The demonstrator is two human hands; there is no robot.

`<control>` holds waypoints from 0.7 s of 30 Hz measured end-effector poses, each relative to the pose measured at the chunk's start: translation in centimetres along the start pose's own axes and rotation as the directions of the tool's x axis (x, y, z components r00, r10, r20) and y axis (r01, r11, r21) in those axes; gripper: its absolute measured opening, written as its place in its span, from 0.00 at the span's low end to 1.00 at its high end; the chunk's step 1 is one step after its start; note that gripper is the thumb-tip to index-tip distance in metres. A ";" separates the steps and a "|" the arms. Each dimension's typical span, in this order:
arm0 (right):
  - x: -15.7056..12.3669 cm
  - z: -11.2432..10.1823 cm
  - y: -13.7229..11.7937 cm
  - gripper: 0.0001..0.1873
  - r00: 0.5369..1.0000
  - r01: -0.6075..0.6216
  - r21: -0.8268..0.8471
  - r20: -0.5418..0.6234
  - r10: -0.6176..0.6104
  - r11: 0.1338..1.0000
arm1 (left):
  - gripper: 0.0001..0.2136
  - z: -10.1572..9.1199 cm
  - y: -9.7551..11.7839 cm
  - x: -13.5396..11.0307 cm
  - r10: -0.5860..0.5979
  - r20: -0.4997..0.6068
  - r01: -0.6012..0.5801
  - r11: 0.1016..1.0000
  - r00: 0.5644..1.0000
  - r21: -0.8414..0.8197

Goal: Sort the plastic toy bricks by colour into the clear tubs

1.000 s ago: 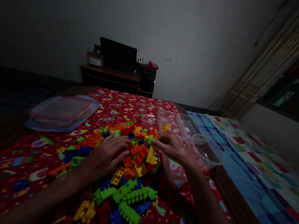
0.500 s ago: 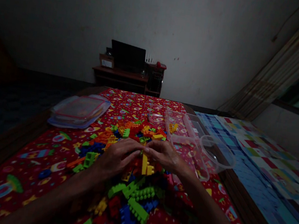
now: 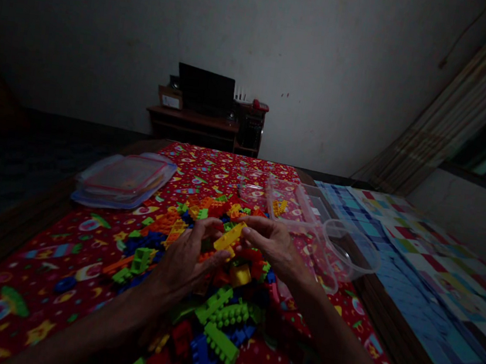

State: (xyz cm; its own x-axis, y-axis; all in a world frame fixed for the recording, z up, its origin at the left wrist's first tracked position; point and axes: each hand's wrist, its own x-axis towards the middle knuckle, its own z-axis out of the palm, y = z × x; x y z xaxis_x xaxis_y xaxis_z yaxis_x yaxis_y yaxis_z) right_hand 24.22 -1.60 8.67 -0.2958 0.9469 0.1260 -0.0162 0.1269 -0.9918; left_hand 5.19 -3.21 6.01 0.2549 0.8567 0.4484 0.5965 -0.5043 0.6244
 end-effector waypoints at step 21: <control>0.0 -2.7 -1.4 0.12 0.967 0.157 -0.570 -0.078 -0.244 0.806 | 0.28 0.0 -0.9 0.5 -0.106 0.145 0.123 0.986 0.984 -0.114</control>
State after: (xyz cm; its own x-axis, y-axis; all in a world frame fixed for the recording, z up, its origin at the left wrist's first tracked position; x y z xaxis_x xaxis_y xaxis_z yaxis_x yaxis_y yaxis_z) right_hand 26.82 -0.95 10.12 -0.2074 0.9074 0.3655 0.4847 0.4198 -0.7673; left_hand 4.75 -2.27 5.69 0.2975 0.9120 0.2823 0.5329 -0.4040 0.7435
